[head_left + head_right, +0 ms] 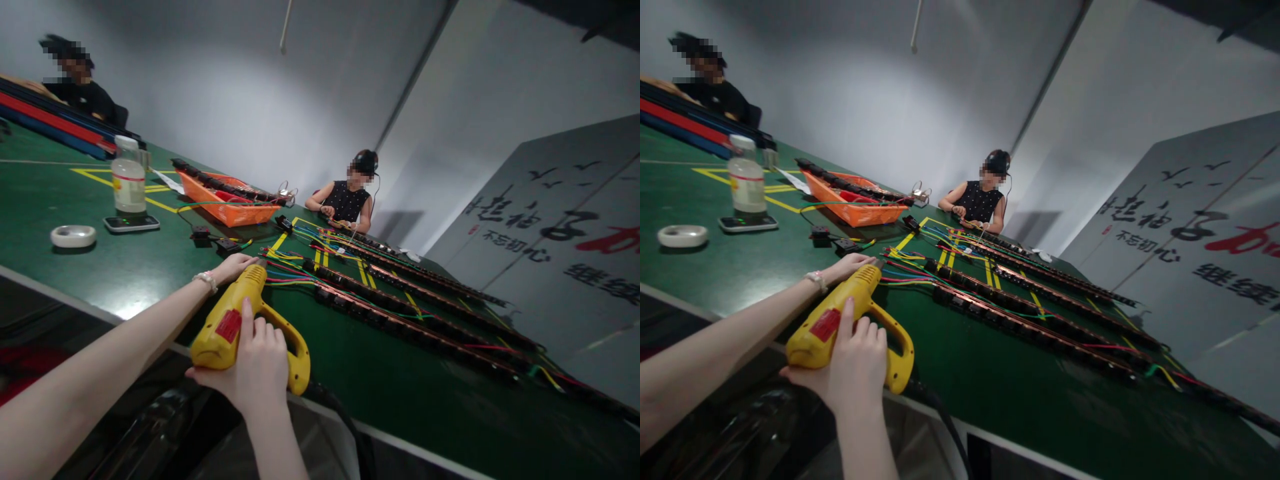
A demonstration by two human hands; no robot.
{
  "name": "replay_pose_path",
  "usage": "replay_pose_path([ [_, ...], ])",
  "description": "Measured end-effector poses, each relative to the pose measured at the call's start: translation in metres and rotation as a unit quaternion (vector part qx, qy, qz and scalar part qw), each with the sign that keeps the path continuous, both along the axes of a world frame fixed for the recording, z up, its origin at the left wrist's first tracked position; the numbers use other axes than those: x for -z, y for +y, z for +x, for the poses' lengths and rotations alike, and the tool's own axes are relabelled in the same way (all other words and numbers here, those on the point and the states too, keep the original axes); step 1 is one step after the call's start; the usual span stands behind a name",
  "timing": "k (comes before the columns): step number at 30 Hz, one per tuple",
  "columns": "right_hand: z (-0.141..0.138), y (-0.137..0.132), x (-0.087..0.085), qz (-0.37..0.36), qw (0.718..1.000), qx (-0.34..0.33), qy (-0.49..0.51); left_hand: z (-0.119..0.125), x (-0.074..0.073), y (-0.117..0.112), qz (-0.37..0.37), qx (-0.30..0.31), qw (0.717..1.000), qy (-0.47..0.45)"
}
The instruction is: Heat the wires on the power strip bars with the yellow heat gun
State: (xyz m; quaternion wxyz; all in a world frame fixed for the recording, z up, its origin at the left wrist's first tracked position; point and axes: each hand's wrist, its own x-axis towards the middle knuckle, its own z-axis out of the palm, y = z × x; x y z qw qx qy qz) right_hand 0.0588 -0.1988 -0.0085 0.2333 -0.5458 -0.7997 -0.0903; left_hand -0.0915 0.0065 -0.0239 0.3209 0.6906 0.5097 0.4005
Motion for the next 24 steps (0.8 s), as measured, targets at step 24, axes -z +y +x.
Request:
replay_pose_path([
  [24,0.056,0.004,-0.001,0.006,1.000,0.015,-0.003,-0.002,-0.001,-0.002,0.065,-0.010,0.996,0.058],
])
